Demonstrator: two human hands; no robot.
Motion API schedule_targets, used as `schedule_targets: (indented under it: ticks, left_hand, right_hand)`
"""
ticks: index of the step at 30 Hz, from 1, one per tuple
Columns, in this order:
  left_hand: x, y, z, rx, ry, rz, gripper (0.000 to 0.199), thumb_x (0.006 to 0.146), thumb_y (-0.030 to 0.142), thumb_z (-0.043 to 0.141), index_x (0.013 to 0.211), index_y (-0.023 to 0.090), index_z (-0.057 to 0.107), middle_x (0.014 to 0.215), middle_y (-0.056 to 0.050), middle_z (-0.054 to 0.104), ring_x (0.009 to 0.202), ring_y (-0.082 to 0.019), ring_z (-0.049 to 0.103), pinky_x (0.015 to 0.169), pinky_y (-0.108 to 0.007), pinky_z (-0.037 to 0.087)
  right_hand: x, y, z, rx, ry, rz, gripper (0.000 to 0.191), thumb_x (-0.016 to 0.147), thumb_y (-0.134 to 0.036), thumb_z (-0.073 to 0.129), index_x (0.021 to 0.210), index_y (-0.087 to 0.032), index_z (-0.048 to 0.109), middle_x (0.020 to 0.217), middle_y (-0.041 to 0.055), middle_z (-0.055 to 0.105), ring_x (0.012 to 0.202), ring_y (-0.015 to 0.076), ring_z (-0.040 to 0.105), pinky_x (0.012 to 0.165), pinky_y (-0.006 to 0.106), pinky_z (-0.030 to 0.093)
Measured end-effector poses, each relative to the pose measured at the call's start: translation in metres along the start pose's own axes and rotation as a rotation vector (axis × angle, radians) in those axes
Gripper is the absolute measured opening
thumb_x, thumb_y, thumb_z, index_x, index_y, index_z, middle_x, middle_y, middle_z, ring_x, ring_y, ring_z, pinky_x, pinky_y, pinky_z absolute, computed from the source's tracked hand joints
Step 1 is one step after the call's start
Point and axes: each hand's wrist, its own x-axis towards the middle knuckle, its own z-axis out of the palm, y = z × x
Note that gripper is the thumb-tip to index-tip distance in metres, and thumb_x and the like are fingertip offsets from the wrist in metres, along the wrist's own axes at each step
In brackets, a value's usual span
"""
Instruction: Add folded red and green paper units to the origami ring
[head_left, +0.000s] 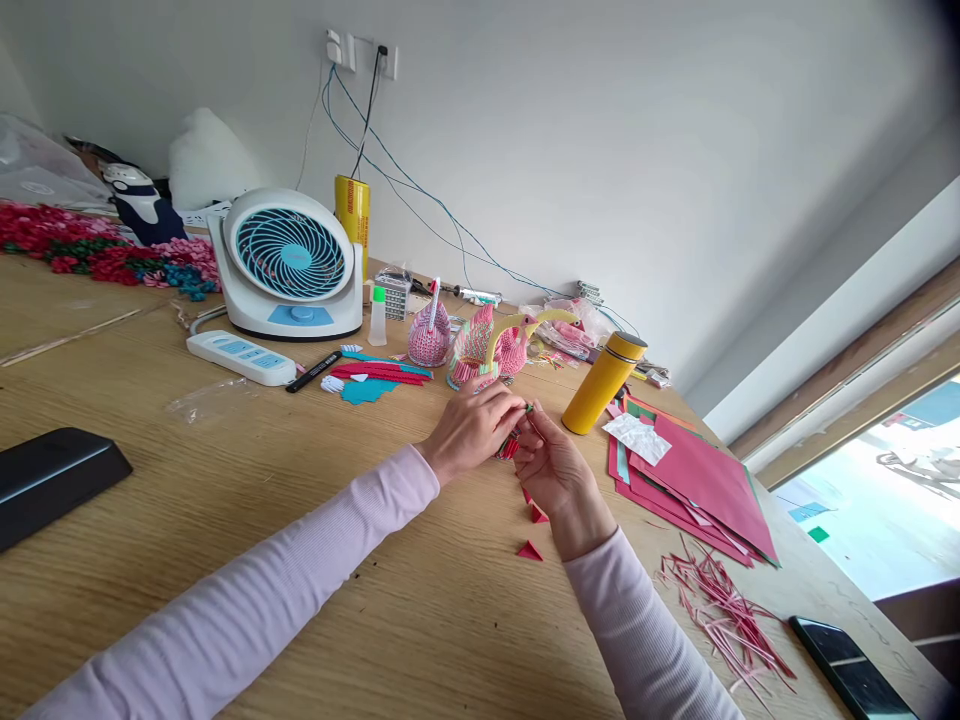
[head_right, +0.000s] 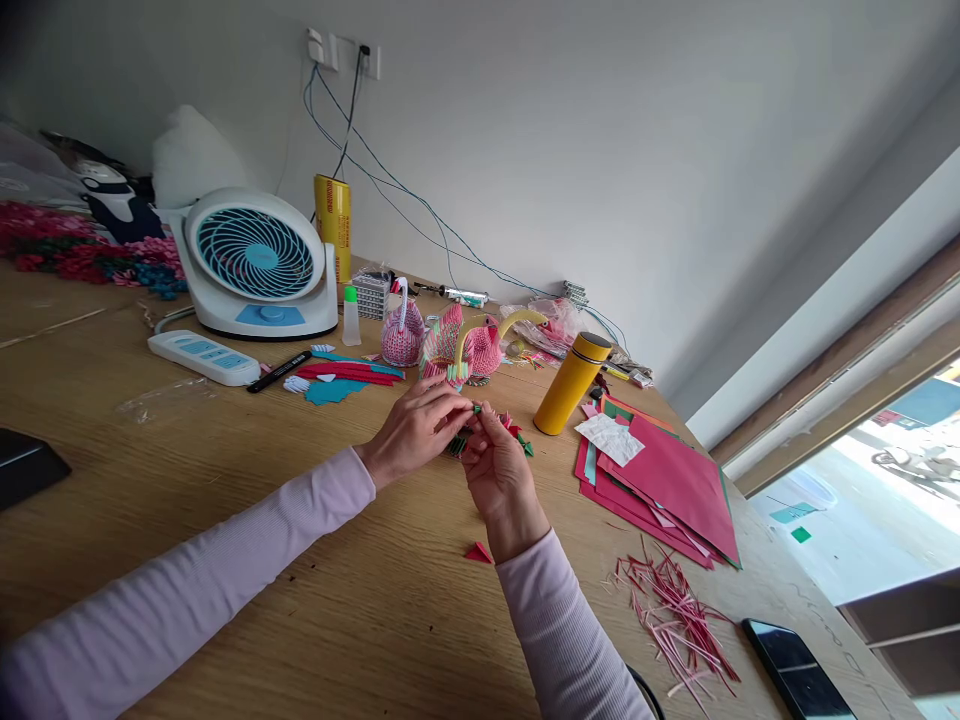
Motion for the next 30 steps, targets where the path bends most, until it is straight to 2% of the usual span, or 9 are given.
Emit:
schedule_targets:
  ticks: [3,7,15,20,24,27,30]
  left_hand:
    - [0.0,-0.001,0.0,0.052,-0.008,0.022,0.012,0.095,0.018,0.049,0.087,0.017,0.057,0.079,-0.003,0.066,0.077,-0.017,0.062,0.092,-0.036,0.05]
    - [0.0,0.0,-0.001,0.083,-0.019,0.041,0.013,0.094,0.016,0.046,0.085,0.017,0.056,0.077,-0.003,0.063,0.077,-0.018,0.06,0.093,-0.037,0.049]
    - [-0.002,-0.001,0.004,-0.175,-0.062,-0.167,0.01,0.093,0.021,0.052,0.086,0.018,0.058,0.083,-0.003,0.067,0.085,-0.019,0.062,0.085,-0.035,0.049]
    - [-0.012,-0.022,0.009,-0.292,-0.202,-0.222,0.009,0.091,0.019,0.053,0.095,0.018,0.062,0.098,-0.005,0.07,0.095,-0.02,0.064,0.089,-0.036,0.047]
    - [-0.032,-0.039,0.018,-0.284,-0.35,-0.252,0.016,0.089,0.016,0.054,0.099,0.02,0.066,0.111,-0.006,0.069,0.115,-0.024,0.059,0.101,-0.043,0.041]
    - [-0.045,-0.045,0.024,-0.275,-0.413,-0.239,0.019,0.088,0.017,0.055,0.102,0.022,0.067,0.119,-0.006,0.067,0.126,-0.026,0.051,0.107,-0.047,0.037]
    - [-0.051,-0.048,0.029,-0.315,-0.401,-0.183,0.02,0.088,0.016,0.056,0.104,0.021,0.067,0.115,-0.006,0.068,0.124,-0.024,0.052,0.107,-0.043,0.041]
  right_hand:
    - [0.002,0.0,-0.002,-0.036,0.019,0.015,0.01,0.089,-0.018,0.063,0.079,-0.016,0.063,0.063,-0.0054,0.064,0.037,0.001,0.042,0.031,0.011,0.034]
    - [0.003,0.002,-0.004,-0.049,0.042,-0.035,0.006,0.084,-0.016,0.069,0.079,-0.016,0.065,0.064,-0.0048,0.065,0.04,0.0008,0.045,0.032,0.009,0.034]
    - [0.006,0.003,-0.008,-0.086,0.044,-0.133,0.007,0.073,-0.015,0.076,0.077,-0.015,0.071,0.065,-0.0036,0.065,0.043,0.0011,0.043,0.034,0.009,0.034]
    - [0.012,-0.003,-0.014,-0.311,0.08,-0.257,0.025,0.059,-0.023,0.086,0.08,-0.016,0.075,0.067,-0.0016,0.067,0.043,0.0025,0.039,0.033,0.013,0.028]
    - [0.016,-0.005,-0.023,-0.56,0.065,-0.35,0.034,0.056,-0.039,0.087,0.077,-0.015,0.076,0.054,-0.0042,0.058,0.043,0.0039,0.033,0.035,0.018,0.022]
    - [0.023,-0.002,-0.031,-0.743,0.034,-0.448,0.036,0.058,-0.046,0.084,0.076,-0.016,0.077,0.055,-0.0026,0.06,0.048,0.0082,0.043,0.043,0.021,0.032]
    - [0.033,0.004,-0.041,-0.879,0.003,-0.565,0.034,0.062,-0.048,0.08,0.079,-0.018,0.079,0.068,0.0016,0.07,0.064,0.0158,0.058,0.058,0.026,0.044]
